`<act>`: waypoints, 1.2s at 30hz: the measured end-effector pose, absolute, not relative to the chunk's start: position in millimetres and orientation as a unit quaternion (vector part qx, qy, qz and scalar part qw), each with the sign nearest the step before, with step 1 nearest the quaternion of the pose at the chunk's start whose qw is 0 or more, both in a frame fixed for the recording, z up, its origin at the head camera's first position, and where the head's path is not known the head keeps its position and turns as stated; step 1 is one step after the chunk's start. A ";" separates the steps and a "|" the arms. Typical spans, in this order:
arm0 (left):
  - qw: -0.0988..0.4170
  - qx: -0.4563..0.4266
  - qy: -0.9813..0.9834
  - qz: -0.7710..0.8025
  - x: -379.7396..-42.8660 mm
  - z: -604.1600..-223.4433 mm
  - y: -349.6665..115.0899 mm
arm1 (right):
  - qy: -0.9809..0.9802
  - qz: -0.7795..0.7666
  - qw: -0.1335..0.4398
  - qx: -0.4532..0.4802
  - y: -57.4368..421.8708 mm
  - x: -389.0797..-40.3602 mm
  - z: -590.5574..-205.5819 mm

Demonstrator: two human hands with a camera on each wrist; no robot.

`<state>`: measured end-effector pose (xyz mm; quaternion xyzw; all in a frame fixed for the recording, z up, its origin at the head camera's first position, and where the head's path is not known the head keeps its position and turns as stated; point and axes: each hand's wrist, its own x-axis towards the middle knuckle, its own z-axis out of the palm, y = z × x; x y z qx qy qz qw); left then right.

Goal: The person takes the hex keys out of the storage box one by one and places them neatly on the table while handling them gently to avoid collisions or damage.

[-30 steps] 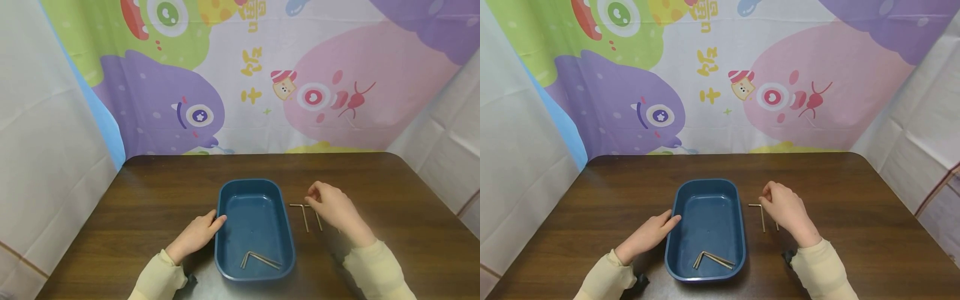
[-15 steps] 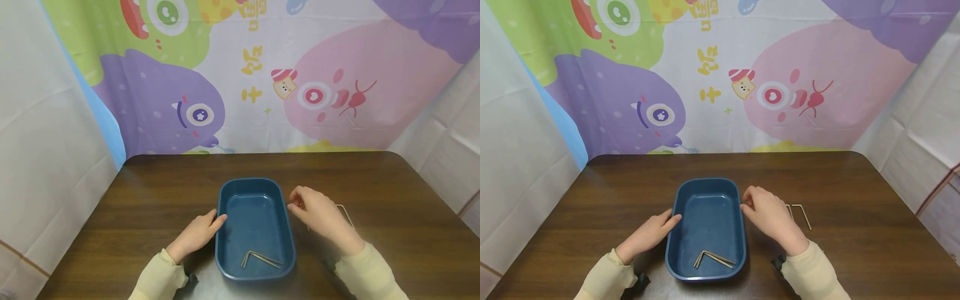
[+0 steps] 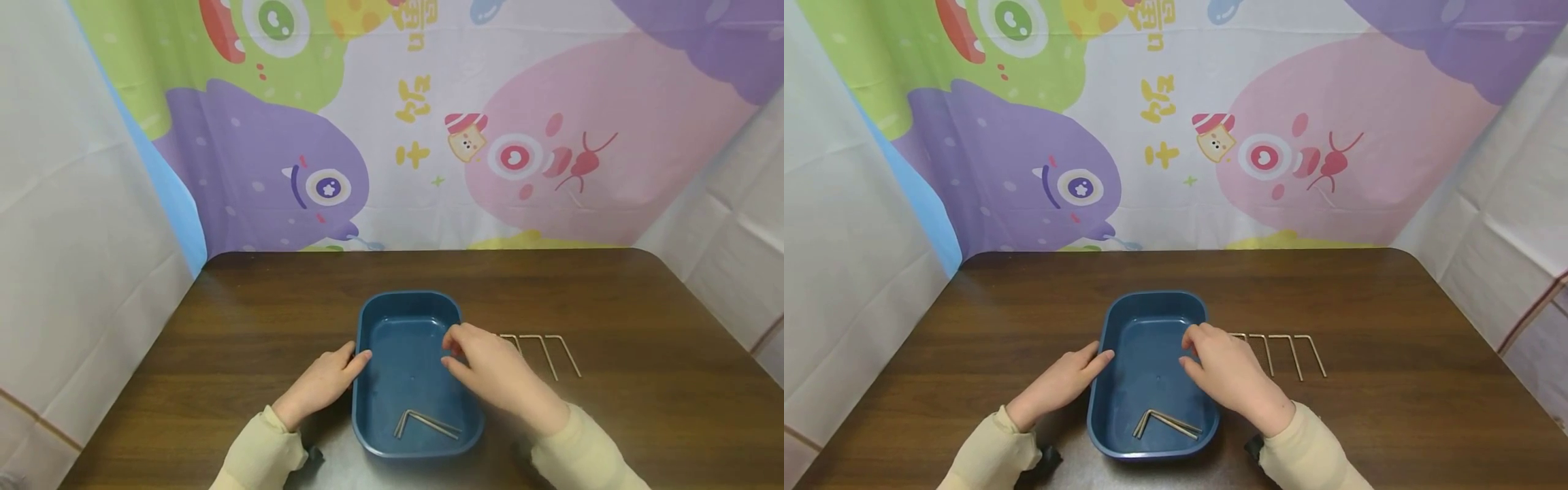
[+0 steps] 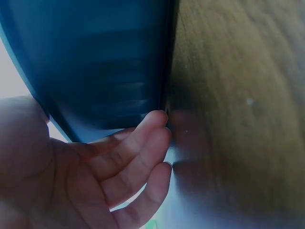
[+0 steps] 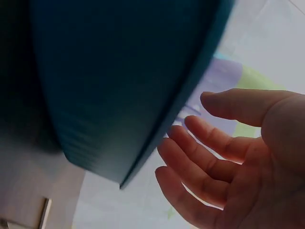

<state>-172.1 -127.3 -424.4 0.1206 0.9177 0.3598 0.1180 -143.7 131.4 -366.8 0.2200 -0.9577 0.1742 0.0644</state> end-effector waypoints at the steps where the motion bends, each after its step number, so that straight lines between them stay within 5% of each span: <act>1: 0.117 0.121 0.918 0.358 -172.3 -424.5 -127.4 | -0.957 0.173 0.063 0.225 129.7 -142.9 -367.9; 36: 0.122 0.117 0.915 0.367 -172.2 -425.3 -126.5 | -0.928 0.136 0.018 0.347 100.3 -126.5 -405.8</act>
